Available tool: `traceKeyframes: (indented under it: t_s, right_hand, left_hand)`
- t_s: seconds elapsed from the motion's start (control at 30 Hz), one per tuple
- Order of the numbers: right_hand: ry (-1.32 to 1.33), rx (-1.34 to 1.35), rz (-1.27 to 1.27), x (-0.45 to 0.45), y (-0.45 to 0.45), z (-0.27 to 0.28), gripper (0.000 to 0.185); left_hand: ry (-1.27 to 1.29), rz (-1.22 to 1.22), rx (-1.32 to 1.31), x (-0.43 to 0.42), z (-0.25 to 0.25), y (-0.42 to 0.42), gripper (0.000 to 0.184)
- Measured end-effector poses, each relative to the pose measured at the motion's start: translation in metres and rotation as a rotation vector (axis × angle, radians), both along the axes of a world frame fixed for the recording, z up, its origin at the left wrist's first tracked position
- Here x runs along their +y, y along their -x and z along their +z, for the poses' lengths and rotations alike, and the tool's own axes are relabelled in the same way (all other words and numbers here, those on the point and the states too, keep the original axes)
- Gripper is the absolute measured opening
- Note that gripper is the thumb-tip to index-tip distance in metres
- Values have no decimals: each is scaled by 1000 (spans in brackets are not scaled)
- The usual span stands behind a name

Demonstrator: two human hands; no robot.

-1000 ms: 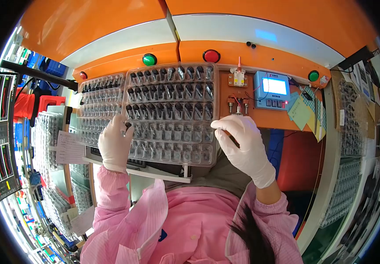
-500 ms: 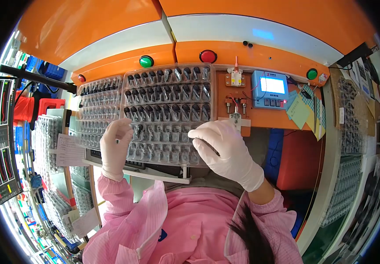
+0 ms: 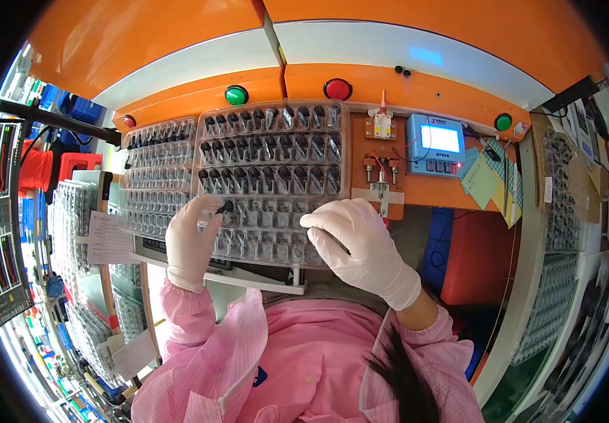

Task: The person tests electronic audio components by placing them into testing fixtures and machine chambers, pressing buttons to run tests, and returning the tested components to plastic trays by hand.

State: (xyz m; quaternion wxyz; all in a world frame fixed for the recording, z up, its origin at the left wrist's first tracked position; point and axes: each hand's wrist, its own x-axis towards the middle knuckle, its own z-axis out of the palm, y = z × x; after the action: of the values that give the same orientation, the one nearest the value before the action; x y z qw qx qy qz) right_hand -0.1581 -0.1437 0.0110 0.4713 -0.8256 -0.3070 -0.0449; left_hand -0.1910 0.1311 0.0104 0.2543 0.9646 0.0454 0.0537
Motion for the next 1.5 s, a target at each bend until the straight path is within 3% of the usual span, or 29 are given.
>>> traceKeyframes:
  t_s: [0.17, 0.27, 0.57, 0.67, 0.73, 0.83, 1.13, 1.23, 1.27, 1.33, 1.5]
  right_hand:
    - [-65, 5, -15, 15, 3, 2, 21]
    - [-114, 29, -57, 29, 7, 6, 21]
    - [-324, 211, -237, 6, -3, 4, 23]
    - [-297, 200, -429, -31, -42, 7, 22]
    - [-137, 110, -477, -56, -74, 0, 20]
    - [-29, 261, -435, -69, -109, -23, 18]
    - [320, 120, -349, -63, -137, -41, 16]
    - [314, -232, -387, -66, -128, -39, 21]
    - [312, -231, -390, -66, -121, -37, 21]
    - [-49, 24, -388, -69, -95, -27, 24]
    - [11, 267, -19, -94, -28, 8, 20]
  left_hand:
    - [72, 38, -123, -14, 9, 1, 23]
    - [257, -72, -301, -41, 18, 4, 24]
    - [531, -124, -264, -92, 25, 2, 26]
    - [421, -205, -348, -84, 21, -2, 27]
    - [404, -213, -340, -80, 19, -2, 27]
    - [347, -223, -329, -76, 18, -2, 27]
    - [249, -224, -356, -70, 12, 2, 25]
    - [220, -244, -369, -72, 14, -4, 24]
    - [202, -276, -354, -74, 17, -6, 23]
    - [169, -334, -319, -79, 23, -12, 21]
    - [60, -556, -281, -88, 29, -49, 18]
